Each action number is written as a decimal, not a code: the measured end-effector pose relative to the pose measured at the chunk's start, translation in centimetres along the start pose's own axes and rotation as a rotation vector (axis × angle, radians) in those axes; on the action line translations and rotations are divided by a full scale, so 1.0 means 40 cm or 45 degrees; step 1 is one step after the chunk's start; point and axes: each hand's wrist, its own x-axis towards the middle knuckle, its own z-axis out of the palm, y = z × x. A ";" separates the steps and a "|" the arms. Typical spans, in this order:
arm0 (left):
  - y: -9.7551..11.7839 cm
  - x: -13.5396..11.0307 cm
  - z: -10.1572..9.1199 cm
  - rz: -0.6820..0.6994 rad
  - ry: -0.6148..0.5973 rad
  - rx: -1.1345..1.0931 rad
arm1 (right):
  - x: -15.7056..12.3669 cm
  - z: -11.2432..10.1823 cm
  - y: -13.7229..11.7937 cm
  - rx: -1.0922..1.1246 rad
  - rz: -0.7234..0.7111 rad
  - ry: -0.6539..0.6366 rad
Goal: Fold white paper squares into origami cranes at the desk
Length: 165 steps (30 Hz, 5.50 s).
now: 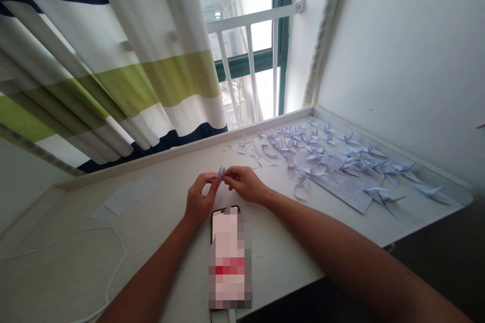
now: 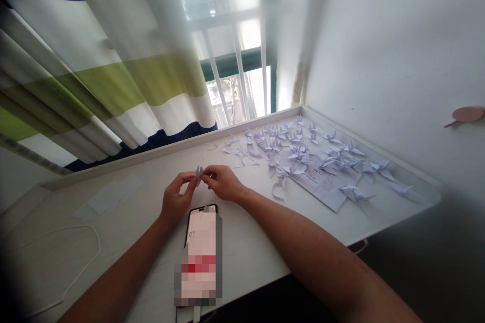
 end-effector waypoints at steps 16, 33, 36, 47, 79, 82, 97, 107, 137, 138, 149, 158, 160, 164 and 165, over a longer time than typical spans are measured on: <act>0.001 -0.001 0.003 0.008 0.025 0.018 | -0.001 -0.003 -0.011 -0.083 0.016 0.071; -0.005 0.000 0.000 0.099 -0.010 -0.019 | -0.003 -0.004 -0.011 -0.068 0.005 0.028; -0.010 0.000 0.000 0.105 -0.017 -0.023 | -0.005 -0.003 -0.012 -0.047 -0.003 0.021; -0.006 0.002 0.002 0.042 0.041 -0.024 | -0.002 -0.001 -0.003 0.008 0.020 0.053; 0.015 0.004 -0.003 -0.087 0.073 -0.249 | 0.001 -0.006 -0.001 0.307 0.071 -0.001; 0.013 0.004 -0.001 -0.079 0.097 -0.259 | 0.000 -0.005 -0.003 0.329 0.075 -0.012; 0.008 0.003 0.003 -0.241 0.079 -0.327 | -0.001 -0.005 -0.010 0.334 0.134 -0.033; 0.002 0.002 0.011 -0.428 0.059 -0.504 | -0.002 -0.004 -0.018 0.291 0.136 -0.001; 0.030 0.004 0.012 -0.451 -0.099 -0.681 | 0.008 -0.011 -0.016 0.374 0.102 0.036; 0.030 0.005 0.010 -0.436 -0.084 -0.643 | 0.008 -0.011 -0.017 0.391 0.108 0.021; 0.047 0.005 -0.007 -0.552 -0.117 -0.697 | 0.006 -0.027 -0.018 0.450 0.152 -0.163; 0.038 0.012 -0.004 -0.606 -0.045 -0.812 | 0.009 -0.023 -0.017 0.295 0.101 -0.042; 0.038 0.011 -0.003 -0.598 -0.072 -0.809 | 0.008 -0.023 -0.020 0.307 0.102 -0.042; 0.036 0.008 0.000 -0.618 -0.004 -0.772 | 0.005 -0.023 -0.027 0.330 0.109 -0.049; 0.036 0.008 0.001 -0.623 0.022 -0.767 | 0.005 -0.022 -0.028 0.337 0.113 -0.053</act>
